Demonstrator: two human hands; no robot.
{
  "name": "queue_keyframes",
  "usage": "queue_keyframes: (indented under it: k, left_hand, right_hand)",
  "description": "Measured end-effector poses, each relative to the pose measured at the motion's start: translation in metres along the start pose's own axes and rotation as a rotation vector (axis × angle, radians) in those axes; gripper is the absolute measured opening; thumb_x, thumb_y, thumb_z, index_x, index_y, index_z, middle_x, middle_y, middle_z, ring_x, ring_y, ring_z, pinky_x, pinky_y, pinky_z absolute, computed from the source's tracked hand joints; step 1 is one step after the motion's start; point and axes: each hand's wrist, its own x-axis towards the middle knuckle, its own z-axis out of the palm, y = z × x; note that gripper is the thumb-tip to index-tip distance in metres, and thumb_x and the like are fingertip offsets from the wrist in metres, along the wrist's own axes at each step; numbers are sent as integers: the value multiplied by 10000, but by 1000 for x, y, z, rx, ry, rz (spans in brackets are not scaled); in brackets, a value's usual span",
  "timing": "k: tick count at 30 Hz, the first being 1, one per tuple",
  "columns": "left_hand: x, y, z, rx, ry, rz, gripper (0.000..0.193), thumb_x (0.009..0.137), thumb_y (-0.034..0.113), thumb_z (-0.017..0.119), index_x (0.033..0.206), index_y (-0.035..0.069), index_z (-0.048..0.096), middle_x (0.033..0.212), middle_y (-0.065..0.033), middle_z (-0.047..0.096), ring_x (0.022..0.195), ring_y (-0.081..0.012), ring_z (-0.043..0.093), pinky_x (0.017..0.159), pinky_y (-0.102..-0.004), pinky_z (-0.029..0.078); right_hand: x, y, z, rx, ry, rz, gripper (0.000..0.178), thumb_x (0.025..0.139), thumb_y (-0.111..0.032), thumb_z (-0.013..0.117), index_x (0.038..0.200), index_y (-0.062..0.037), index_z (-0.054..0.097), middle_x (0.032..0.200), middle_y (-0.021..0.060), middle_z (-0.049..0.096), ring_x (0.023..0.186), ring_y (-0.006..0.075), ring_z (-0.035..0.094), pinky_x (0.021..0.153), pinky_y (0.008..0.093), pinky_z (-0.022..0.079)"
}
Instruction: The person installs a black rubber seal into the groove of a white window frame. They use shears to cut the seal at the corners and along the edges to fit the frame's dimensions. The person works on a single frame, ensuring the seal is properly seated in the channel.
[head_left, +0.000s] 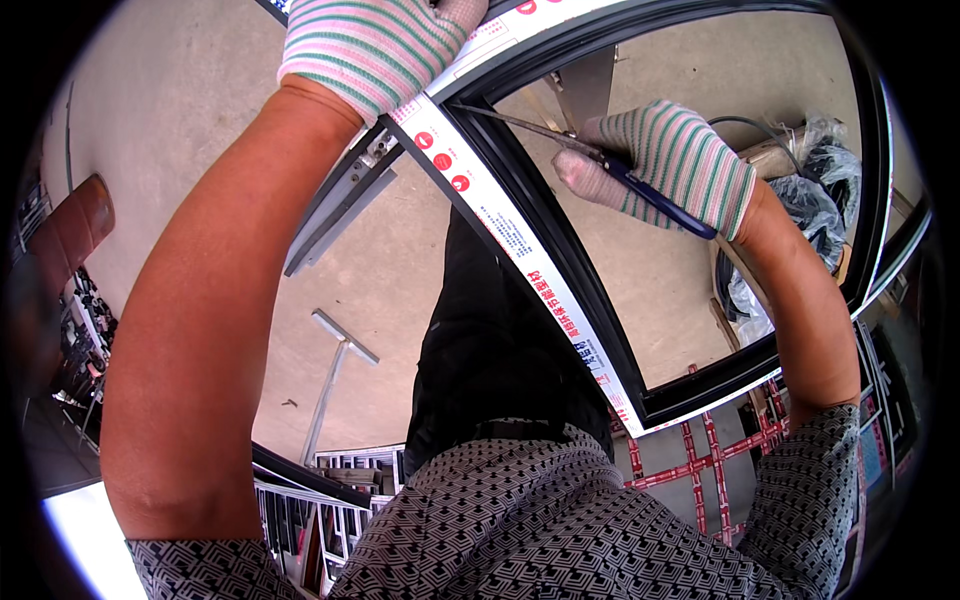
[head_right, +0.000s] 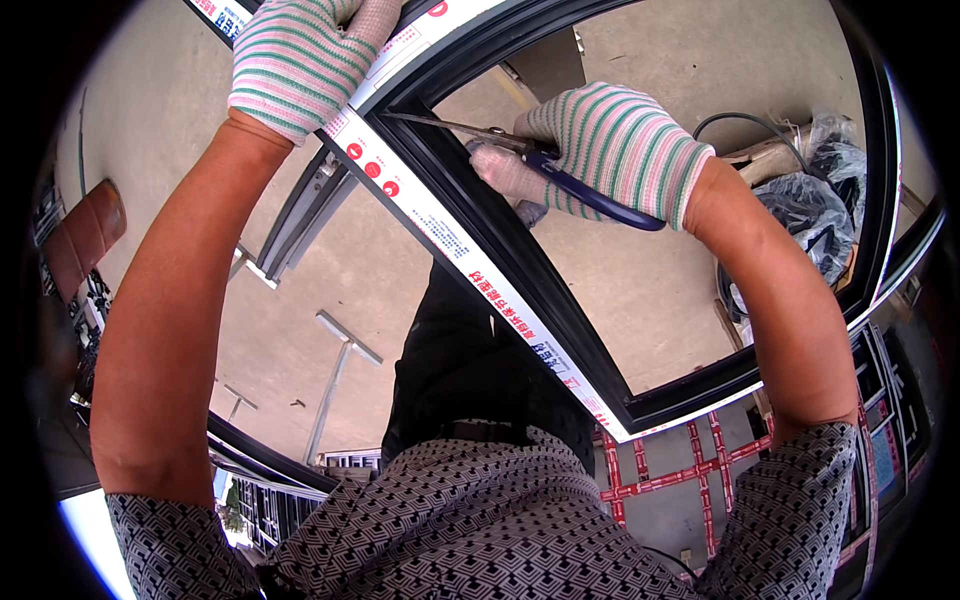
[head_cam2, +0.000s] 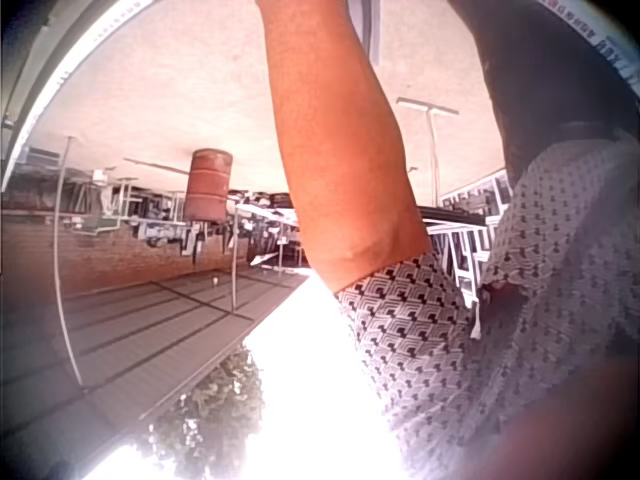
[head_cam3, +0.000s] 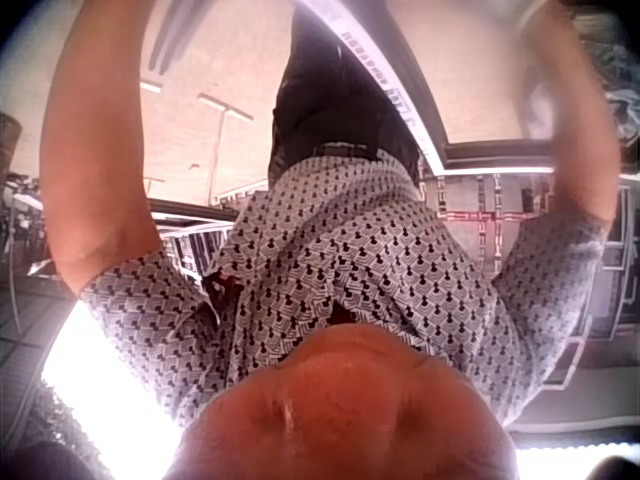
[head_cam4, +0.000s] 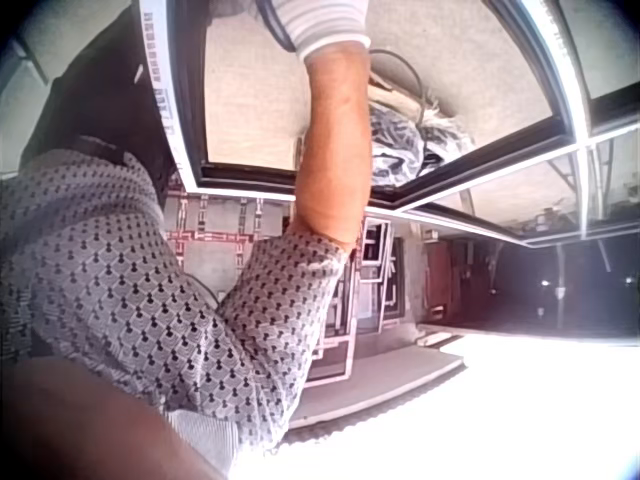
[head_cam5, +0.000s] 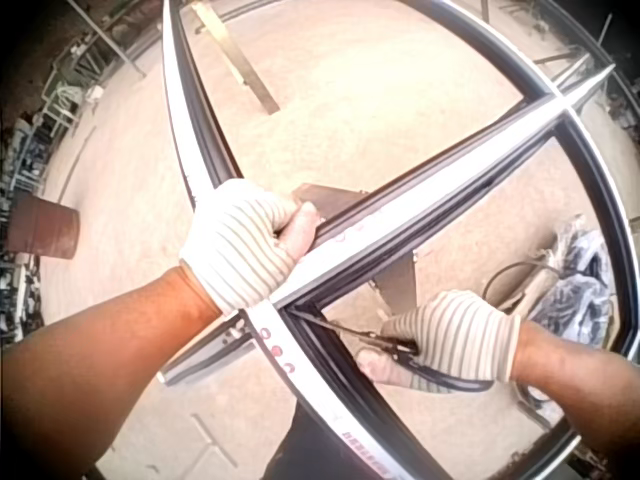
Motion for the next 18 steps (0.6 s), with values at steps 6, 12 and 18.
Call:
queue_keyframes:
  k: [6,12,18]
  left_hand:
    - [0,0,0,6,7,8,378,963,201,611,640,15,675,567,-233,557,485,-371,608,512,-425,477]
    - [1,2,0,0,34,23,372,961,180,615,631,14,667,570,-237,553,481,-372,605,509,-425,480]
    - [2,5,-3,-35,3,-9,372,959,181,613,629,15,662,569,-234,551,481,-374,604,510,-425,480]
  right_hand:
    - [-1,-4,-3,22,-39,14,683,1016,-623,572,915,24,770,641,163,666,586,293,668,599,370,565]
    - [1,-6,-3,-73,-44,-20,620,1058,-541,539,884,11,763,617,178,643,563,316,654,584,377,552]
    - [2,-10,-4,-134,-96,40,540,1073,-462,540,877,-1,740,625,193,638,568,339,662,564,387,533]
